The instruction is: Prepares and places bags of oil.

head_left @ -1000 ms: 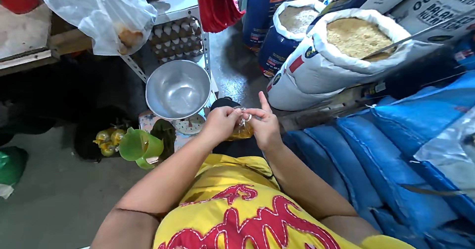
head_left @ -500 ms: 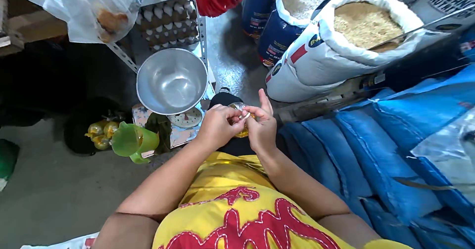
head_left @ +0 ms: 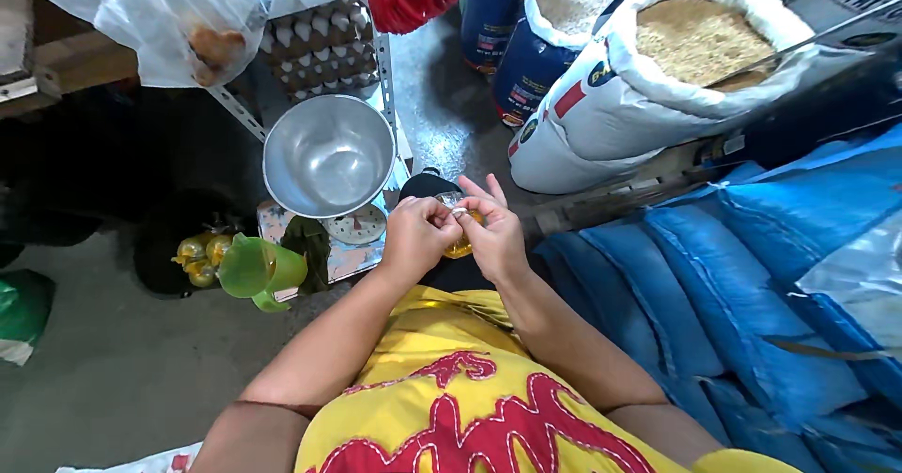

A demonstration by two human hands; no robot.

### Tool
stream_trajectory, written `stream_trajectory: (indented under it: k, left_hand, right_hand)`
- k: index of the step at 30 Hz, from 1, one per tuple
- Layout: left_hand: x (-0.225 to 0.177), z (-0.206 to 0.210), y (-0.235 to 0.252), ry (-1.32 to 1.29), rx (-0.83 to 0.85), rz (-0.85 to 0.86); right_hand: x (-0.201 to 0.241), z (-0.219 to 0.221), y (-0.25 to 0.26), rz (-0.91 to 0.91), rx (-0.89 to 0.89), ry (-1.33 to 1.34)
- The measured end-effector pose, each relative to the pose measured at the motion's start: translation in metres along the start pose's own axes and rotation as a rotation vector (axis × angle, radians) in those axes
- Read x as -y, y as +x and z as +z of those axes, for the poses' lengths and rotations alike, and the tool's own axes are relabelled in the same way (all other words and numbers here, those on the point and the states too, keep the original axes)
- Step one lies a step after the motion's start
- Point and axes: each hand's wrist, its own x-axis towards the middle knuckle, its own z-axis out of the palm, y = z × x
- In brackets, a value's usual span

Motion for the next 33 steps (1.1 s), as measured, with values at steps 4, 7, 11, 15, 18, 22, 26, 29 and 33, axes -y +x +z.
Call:
stream_trajectory:
  k: [4, 7, 11, 15, 18, 22, 26, 29, 33]
  left_hand:
    - [-0.001, -0.001, 0.002, -0.051, 0.047, -0.093]
    - [-0.002, -0.001, 0.005, -0.083, 0.087, -0.155]
    - [-0.002, -0.004, 0.01, -0.088, 0.139, -0.209]
    - [0.001, -0.007, 0.016, -0.099, 0.159, -0.226]
    - [0.007, -0.011, 0.021, -0.161, 0.215, -0.268]
    - [0.012, -0.013, 0.028, -0.291, 0.322, -0.325]
    - [0.018, -0.011, 0.033, -0.362, 0.304, -0.337]
    - [0.021, -0.011, 0.031, -0.38, 0.295, -0.315]
    - [0.027, -0.01, 0.024, -0.333, 0.211, -0.095]
  right_hand:
    - [-0.004, -0.006, 0.005, -0.047, 0.09, 0.028]
    - [-0.009, -0.012, 0.009, -0.089, 0.142, 0.094]
    - [-0.012, -0.014, 0.015, -0.124, 0.189, 0.133]
    - [-0.006, -0.011, 0.017, -0.074, 0.171, 0.117]
    - [-0.004, -0.013, 0.02, 0.036, 0.254, 0.234]
    - [-0.011, -0.023, 0.031, 0.242, 0.41, 0.436]
    - [0.006, -0.014, 0.027, 0.44, 0.213, 0.358]
    - [0.007, -0.014, 0.032, 0.489, 0.229, 0.442]
    - [0.016, -0.009, 0.029, 0.572, 0.159, 0.455]
